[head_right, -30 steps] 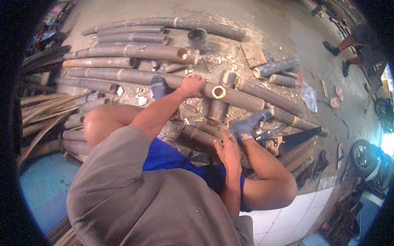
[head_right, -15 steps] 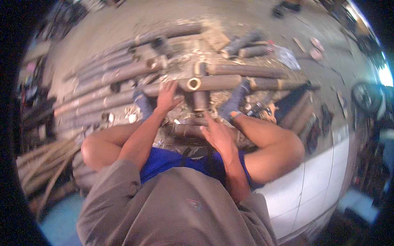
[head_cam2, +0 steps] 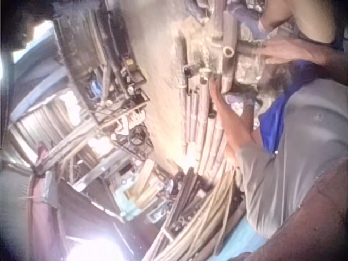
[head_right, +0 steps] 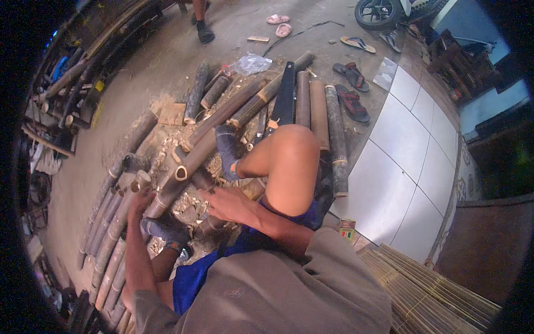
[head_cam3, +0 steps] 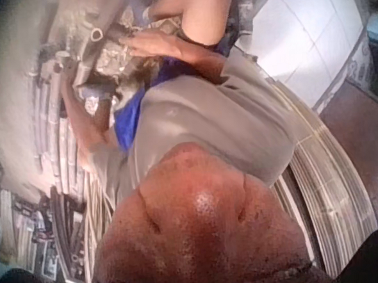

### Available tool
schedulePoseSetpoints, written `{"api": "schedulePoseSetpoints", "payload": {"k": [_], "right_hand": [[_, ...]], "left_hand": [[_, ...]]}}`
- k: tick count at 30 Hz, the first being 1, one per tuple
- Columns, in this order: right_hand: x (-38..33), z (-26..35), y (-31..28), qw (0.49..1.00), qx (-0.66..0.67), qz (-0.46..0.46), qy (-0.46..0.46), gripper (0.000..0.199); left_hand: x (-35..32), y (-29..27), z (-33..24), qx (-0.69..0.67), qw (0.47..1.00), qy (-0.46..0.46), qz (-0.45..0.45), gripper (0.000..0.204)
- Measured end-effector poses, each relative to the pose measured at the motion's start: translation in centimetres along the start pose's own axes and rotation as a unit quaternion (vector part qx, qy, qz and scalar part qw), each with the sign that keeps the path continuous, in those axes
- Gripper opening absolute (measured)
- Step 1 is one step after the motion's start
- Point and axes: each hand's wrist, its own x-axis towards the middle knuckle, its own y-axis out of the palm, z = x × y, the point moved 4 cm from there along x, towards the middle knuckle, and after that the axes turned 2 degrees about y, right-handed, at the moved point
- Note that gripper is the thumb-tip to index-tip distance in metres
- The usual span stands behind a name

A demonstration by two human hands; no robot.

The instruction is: The person sits on the floor and measures, cuts, and fits bamboo pieces together. They use a measuring tape, hammer, and chisel to shape and join the bamboo segments, occasionally adjusting the camera.

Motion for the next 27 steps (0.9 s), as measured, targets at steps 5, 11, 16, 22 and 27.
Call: {"api": "schedulePoseSetpoints", "payload": {"k": [5,11,16,22,27], "right_hand": [[-3.4,3.5,-8.3,0.981,0.07,-0.182,-0.011,0.052],[-13.0,2.1,-16.3,0.88,0.074,-0.468,-0.003,0.03],[-17.4,-4.8,-12.4,0.844,0.116,-0.498,0.16,0.019],[-20.0,-6.0,-4.3,0.936,0.137,-0.312,0.086,0.034],[-19.7,-2.0,-3.8,0.959,0.011,-0.283,-0.004,0.036]], "left_hand": [[-3.4,-12.4,2.3,0.088,0.987,0.03,-0.13,0.061],[-12.5,-19.9,-1.4,0.024,0.989,-0.036,-0.144,0.061],[-21.7,-18.1,-4.7,-0.094,0.95,0.033,-0.297,0.059],[-33.8,-7.5,-2.7,-0.236,0.847,0.013,-0.476,0.051],[-34.4,2.4,-7.1,-0.224,0.858,0.043,-0.459,0.032]]}}
